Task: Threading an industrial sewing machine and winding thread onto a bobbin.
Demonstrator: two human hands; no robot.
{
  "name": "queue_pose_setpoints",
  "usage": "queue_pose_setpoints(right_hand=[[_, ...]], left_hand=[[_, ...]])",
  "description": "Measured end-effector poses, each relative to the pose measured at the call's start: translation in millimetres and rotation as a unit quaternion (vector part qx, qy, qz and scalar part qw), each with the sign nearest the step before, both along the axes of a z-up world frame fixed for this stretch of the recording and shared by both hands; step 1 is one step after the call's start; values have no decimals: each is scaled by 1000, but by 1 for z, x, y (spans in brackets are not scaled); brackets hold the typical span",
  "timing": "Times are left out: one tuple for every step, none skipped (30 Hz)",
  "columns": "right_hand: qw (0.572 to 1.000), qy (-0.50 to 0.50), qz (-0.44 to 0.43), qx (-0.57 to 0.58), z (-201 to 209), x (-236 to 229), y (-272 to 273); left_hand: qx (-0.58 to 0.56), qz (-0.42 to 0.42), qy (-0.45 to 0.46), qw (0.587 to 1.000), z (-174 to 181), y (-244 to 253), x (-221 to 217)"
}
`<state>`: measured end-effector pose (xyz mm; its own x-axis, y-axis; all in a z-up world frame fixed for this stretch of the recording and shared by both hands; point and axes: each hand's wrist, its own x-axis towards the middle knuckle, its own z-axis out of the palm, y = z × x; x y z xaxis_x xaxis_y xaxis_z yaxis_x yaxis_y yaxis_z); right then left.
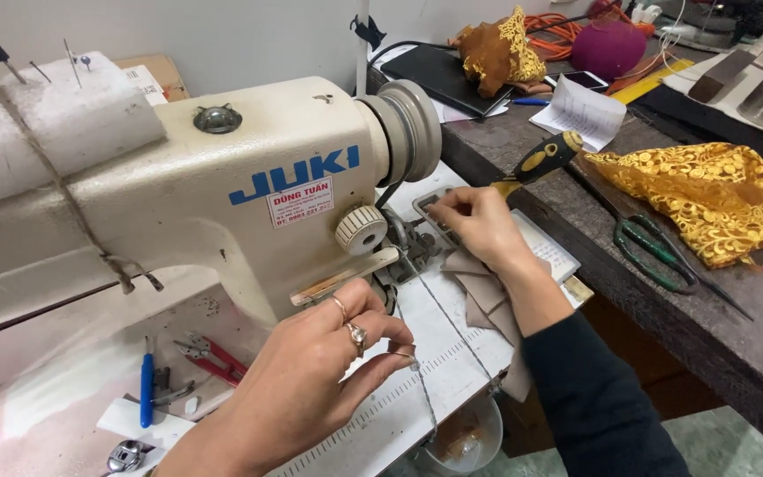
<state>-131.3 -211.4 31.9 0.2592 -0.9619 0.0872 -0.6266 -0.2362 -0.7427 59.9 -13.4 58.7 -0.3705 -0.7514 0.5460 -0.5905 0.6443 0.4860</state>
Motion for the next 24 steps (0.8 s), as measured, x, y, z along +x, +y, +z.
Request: queue_pose_setpoints(right_hand=[[1000, 1, 0, 1, 9, -3, 12], [1000, 7, -5, -2, 18, -7, 24], [1000, 14, -10, -4, 27, -10, 36], [1000, 16, -12, -1, 32, -18, 52], [999, -7, 27, -24, 36, -25, 68], [997, -31, 64, -44, 39, -34, 86], [997, -28, 61, -38, 33, -43, 100], [988, -34, 123, -92, 27, -52, 115], [971, -39, 185, -145, 20, -60, 131], [973, -38, 183, -136, 10, -65, 143], [977, -21, 194, -88, 2, -69, 156], [977, -4, 206, -46, -4, -73, 166], [978, -4, 205, -45, -5, -75, 173], [968, 70, 241, -8, -5, -76, 177], [950, 143, 275, 29, -3, -76, 181], [950, 143, 275, 18, -3, -80, 185], [955, 156, 253, -12, -2, -82, 190], [957, 168, 230, -49, 1, -83, 190], [956, 169, 231, -67, 1, -83, 189], [936, 191, 279, -97, 2, -82, 187], [913, 214, 324, -127, 3, -81, 185], [910, 217, 324, -142, 18, -76, 184], [916, 254, 306, -50, 32, -71, 184], [914, 287, 283, 45, 45, -66, 186]], left_hand=[[1, 0, 1, 1000, 2, 0, 1], [-18, 0, 2, 1000, 4, 1, 2], [-36, 0, 3, 999, 5, 1, 3], [-33, -2, 5, 999, 8, 2, 5], [-46, -6, 10, 999, 9, 3, 6], [-55, -11, 16, 998, 9, 6, 7], [-48, -14, 19, 999, 9, 9, 10], [-49, -1, 10, 999, 8, 13, 13], [-49, 12, 0, 999, 6, 17, 16], [-40, 10, 3, 999, 3, 21, 19], [-29, 18, 1, 999, 1, 26, 22], [-25, 27, -3, 999, 1, 29, 25], [-24, 26, -2, 999, -2, 33, 28], [-22, 31, -9, 999, -3, 35, 31], [-21, 36, -16, 999, -3, 37, 34], [-31, 38, -18, 999, -3, 41, 36], [-22, 42, -9, 999, -2, 46, 39], [-20, 48, -1, 999, 0, 48, 44], [-38, 52, -4, 998, -3, 52, 49], [-31, 61, 4, 998, -6, 55, 54], [-24, 70, 12, 997, -9, 57, 59], [-39, 73, 12, 997, -9, 59, 64], [-16, 68, 31, 997, -11, 60, 70], [10, 62, 51, 997, -14, 62, 75]])
